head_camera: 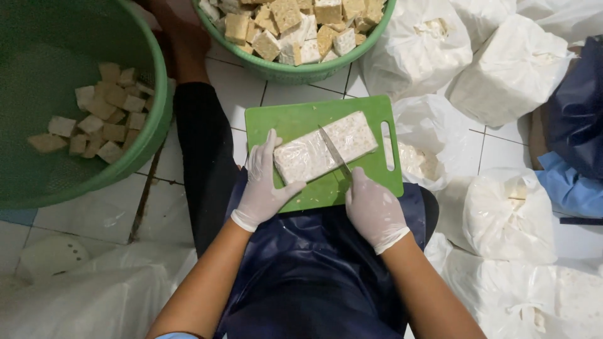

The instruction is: Cutting large blocks of tempeh into smaller cubes on a green cutting board and placing them into a basket.

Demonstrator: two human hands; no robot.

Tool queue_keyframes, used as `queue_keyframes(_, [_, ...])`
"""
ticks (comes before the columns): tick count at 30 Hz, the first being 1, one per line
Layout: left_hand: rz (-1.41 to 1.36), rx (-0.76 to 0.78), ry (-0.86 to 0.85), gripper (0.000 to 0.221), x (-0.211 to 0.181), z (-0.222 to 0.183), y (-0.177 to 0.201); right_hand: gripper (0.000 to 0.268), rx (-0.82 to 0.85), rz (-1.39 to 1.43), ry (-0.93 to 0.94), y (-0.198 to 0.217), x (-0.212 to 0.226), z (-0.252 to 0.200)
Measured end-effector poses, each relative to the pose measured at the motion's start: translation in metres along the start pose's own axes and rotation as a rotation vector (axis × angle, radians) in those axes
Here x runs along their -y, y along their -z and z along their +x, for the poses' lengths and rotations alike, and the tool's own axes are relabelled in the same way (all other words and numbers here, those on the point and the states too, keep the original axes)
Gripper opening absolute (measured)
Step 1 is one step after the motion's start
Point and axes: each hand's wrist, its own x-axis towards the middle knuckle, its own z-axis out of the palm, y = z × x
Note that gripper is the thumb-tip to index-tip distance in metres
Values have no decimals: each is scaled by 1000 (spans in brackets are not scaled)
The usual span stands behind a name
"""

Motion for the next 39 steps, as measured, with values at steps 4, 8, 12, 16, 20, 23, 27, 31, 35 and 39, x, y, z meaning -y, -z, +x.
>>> queue_keyframes(4, [-28, -42, -46, 64, 5, 6, 3, 25, 0, -1, -18, 4, 0, -2])
queue_keyframes(8, [18, -22, -57, 55, -2, 11, 2, 43, 37, 98, 1, 38, 9, -34])
queue_keyframes(12, [16, -28, -38, 56, -12, 14, -5, 55, -20, 203, 60, 14, -21, -48])
queue_keyframes(16, [40, -33, -31, 71, -17, 16, -18, 58, -186, 142, 180, -27, -53, -60])
queue_keyframes(20, [105, -64, -44, 75, -20, 16, -25, 60, -189, 58, 90, -36, -55, -64])
queue_keyframes(23, [134, -67, -15, 78, -19, 15, -27, 60, -154, 65, 34, -31, -51, -63])
queue_keyframes(27, [139, -71, 4, 81, -18, 13, -27, 58, -234, -56, 88, -31, -49, -62])
queue_keyframes(31, [137, -83, -19, 84, -11, 12, -30, 58, -302, -41, 156, -41, -53, -55])
queue_keyframes(35, [127, -66, -44, 84, -8, 12, -26, 59, -289, 117, 203, -56, -49, -51])
queue_keyframes(39, [141, -50, -54, 85, -7, 11, -26, 60, -214, 378, 183, -73, -42, -51])
